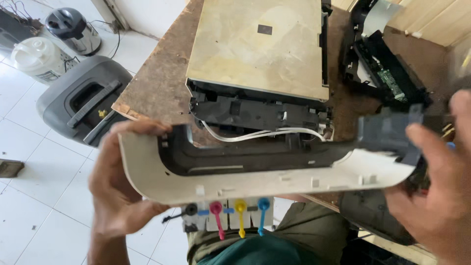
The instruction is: The person assembles a disassembled printer on a wooden table. They connect internal cables, attach the ink cartridge holder, and secure the control panel and side casing. The person works with the printer's internal components and plastic housing parts.
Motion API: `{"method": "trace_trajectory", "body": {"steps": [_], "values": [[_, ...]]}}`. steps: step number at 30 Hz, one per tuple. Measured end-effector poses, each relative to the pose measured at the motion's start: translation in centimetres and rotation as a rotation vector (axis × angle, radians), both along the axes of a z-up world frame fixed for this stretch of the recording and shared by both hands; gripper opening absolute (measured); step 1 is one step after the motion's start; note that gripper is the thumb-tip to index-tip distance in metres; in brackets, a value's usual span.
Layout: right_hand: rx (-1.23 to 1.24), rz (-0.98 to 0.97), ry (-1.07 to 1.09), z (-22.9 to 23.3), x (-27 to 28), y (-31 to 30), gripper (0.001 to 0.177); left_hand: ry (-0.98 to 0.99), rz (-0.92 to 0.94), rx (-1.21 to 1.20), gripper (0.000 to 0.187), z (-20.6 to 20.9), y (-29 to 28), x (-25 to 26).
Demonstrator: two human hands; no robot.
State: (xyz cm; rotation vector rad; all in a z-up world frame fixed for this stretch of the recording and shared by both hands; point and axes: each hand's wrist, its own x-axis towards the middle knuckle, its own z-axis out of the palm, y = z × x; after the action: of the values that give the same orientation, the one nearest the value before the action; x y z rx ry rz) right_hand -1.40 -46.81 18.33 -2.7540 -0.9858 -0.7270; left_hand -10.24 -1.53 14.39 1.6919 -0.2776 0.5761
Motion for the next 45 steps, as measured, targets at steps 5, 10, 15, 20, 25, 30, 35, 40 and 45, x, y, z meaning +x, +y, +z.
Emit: {"method": "trace_trajectory", "body": {"steps": [5,10,15,20,25,30,35,40,45], "values": [[-0.080,0.042,0.129,-8.3,-1.7,-3.4,0.085,0.124,-0.106,-0.089,0.086,-7.5,-1.6,-2.5],[-0.050,0.017,0.297,-12.4,-2.7,-2.0,0.053,0.342,-0.241,-0.208,0.093,-10.9,-1.5,-1.7],[0.067,0.067,0.181,-13.3,0.1,0.6,0.041,0.283,-0.166,0.025,0.100,-12.9,0.7,2.6],[0.157,0.052,0.260,-14.1,1.5,2.6,0.058,0.375,-0.145,0.026,0.102,-13.6,1.9,4.9],[0.484,-0.063,0.318,-16.6,1.3,3.9,0.103,0.441,-0.132,-0.145,0.105,-13.5,2.1,5.4],[0.728,-0.296,0.668,-17.7,0.6,5.4,0.112,0.452,-0.149,-0.182,0.108,-12.7,1.5,6.0],[0.870,-0.281,0.702,-17.3,1.8,6.5,0.086,0.466,-0.134,-0.235,0.106,-11.9,0.9,7.2],[0.933,-0.277,0.724,-16.3,3.0,7.7,0.082,0.461,-0.116,-0.167,0.100,-10.1,0.4,8.1],[0.974,-0.308,0.615,-19.9,3.2,7.7,0.094,0.291,-0.052,-0.117,0.096,-13.8,2.0,9.3]]}}
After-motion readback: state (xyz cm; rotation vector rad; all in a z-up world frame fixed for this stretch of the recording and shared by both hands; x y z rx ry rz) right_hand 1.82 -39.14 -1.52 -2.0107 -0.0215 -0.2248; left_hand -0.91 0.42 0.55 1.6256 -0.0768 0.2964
